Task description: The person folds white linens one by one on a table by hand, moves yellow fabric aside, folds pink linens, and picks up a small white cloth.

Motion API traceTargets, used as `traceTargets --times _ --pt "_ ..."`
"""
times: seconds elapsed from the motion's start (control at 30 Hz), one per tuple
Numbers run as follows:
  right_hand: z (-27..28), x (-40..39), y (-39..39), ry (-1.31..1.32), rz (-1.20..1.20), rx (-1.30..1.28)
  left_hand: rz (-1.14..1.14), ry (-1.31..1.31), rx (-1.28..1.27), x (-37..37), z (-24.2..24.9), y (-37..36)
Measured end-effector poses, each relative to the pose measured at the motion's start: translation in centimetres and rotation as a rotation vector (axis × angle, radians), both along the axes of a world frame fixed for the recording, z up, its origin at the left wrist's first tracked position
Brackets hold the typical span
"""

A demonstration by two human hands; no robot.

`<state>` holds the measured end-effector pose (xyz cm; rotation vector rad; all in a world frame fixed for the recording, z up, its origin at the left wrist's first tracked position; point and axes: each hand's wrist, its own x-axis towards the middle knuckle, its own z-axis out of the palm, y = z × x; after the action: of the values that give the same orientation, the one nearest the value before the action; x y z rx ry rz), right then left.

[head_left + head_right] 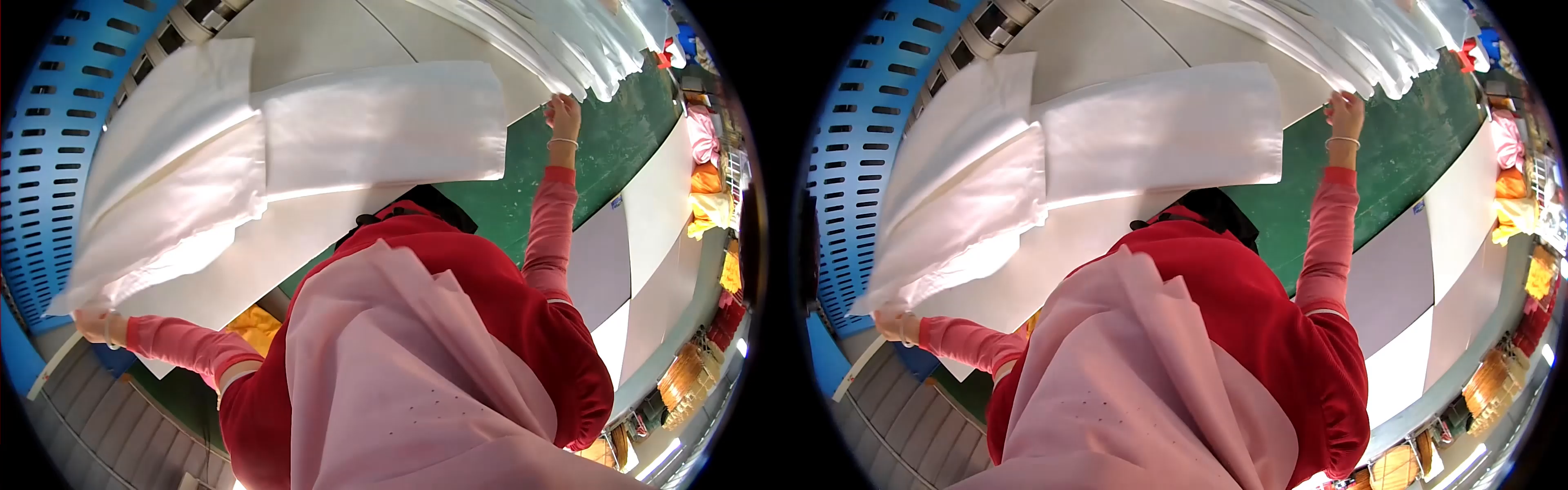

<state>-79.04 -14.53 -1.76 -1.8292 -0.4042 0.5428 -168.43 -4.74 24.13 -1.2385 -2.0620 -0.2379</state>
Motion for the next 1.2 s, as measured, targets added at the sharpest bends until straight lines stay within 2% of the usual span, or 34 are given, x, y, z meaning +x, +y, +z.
traceTargets --times 0.07,0.13,0.2,0.23,0.27,0.3,0.33,0.37,0.4,0.47,0.5,0.53,0.57,0.6,0.63,0.67,0.73,0.8,0.83,0.87,0.9,0.93,0.97,1.0,1.03,1.07,1.1,1.13,1.17,1.2 --pt "-2.1 1.7 -0.7 0.006 -0.216 -0.016 0.041 -0.148 -0.128 -4.0 -3.2 0.3" --pt "-3.9 2.7 -1.0 0.123 -0.213 0.076 0.16 -0.647 -0.164 -4.5 -6.1 1.9" --pt "-4.3 3.2 -0.8 0.271 -0.186 0.171 0.388 -0.463 -0.482 1.4 -8.4 3.8" --pt "-4.5 3.2 -0.3 0.275 -0.208 0.231 0.232 -0.385 -0.399 -0.2 -11.1 6.0" --pt "-4.8 3.2 0.2 0.278 -0.231 0.29 0.017 -0.417 -0.373 4.7 -10.0 7.6" --pt "-4.8 3.1 0.6 0.279 -0.252 0.347 -0.221 -0.412 -0.266 6.8 -11.1 10.4" --pt "-5.0 3.5 0.5 0.306 -0.22 0.325 -0.372 -0.645 -0.375 13.5 -9.9 12.4" --pt "-5.2 4.2 0.4 0.332 -0.184 0.304 -0.76 -0.917 -0.391 13.1 -14.1 17.4" --pt "-5.2 4.8 0.9 0.361 -0.142 0.283 -0.874 -1.134 -0.476 17.3 -16.6 20.9" --pt "-3.3 4.1 1.3 0.369 -0.225 0.169 -1.225 -1.632 -0.699 29.7 -18.5 25.1" --pt "-3.5 4.7 1.3 0.361 -0.147 0.232 -1.229 -1.756 -0.691 34.9 -19.9 25.9" --pt "-3.1 4.8 1.4 0.355 -0.113 0.277 -1.126 -1.729 -0.818 39.6 -19.7 27.0" --pt "-2.4 5.2 1.2 0.412 -0.063 0.353 -1.247 -1.962 -0.941 41.4 -24.6 31.3" --pt "-1.1 4.8 1.5 0.427 -0.052 0.395 -0.948 -2.29 -0.864 46.0 -25.8 32.4" --pt "-0.9 5.6 1.3 0.531 -0.041 0.464 -0.753 -2.232 -0.693 50.6 -26.2 33.1" --pt "-0.1 5.6 1.1 0.568 -0.016 0.496 -0.72 -2.198 -0.575 53.7 -27.9 34.4" --pt "1.8 5.6 0.8 0.672 0.095 0.571 -0.612 -2.775 -0.854 57.2 -33.0 40.7" --pt "2.3 6.3 0.7 0.754 0.153 0.599 -0.701 -2.836 -0.916 58.8 -32.4 40.3" --pt "2.4 6.6 0.6 0.775 0.159 0.597 -0.745 -2.864 -0.958 59.9 -33.8 41.1" --pt "2.5 6.9 0.2 0.794 0.159 0.597 -0.918 -2.839 -1.102 59.5 -35.6 42.1" --pt "2.7 6.9 0.0 0.801 0.165 0.608 -0.931 -2.612 -1.016 59.7 -36.1 42.3" --pt "2.9 6.6 0.1 0.805 0.167 0.622 -0.832 -2.658 -1.066 59.0 -36.7 43.3" --pt "3.0 6.5 0.3 0.808 0.172 0.635 -0.798 -2.494 -1.022 58.2 -36.2 43.3" --pt "2.8 6.7 0.4 0.81 0.145 0.648 -0.765 -2.328 -0.972 58.1 -34.6 42.3" --pt "2.6 6.9 0.5 0.805 0.126 0.652 -0.696 -2.121 -0.81 58.3 -27.2 36.9" --pt "2.8 6.9 0.5 0.784 0.121 0.633 -0.867 -2.006 -0.832 57.7 -27.5 37.1" --pt "3.0 6.9 0.4 0.765 0.118 0.611 -0.859 -1.945 -0.898 57.2 -26.3 36.4" --pt "3.9 6.6 0.1 0.801 0.149 0.648 -0.998 -2.125 -1.004 55.8 -23.1 33.9" --pt "5.1 6.1 -0.2 0.838 0.179 0.684 -1.074 -2.072 -1.223 53.5 -21.2 33.2" --pt "6.2 5.9 -0.5 0.877 0.21 0.722 -0.904 -2.232 -1.123 52.5 -19.9 32.1"
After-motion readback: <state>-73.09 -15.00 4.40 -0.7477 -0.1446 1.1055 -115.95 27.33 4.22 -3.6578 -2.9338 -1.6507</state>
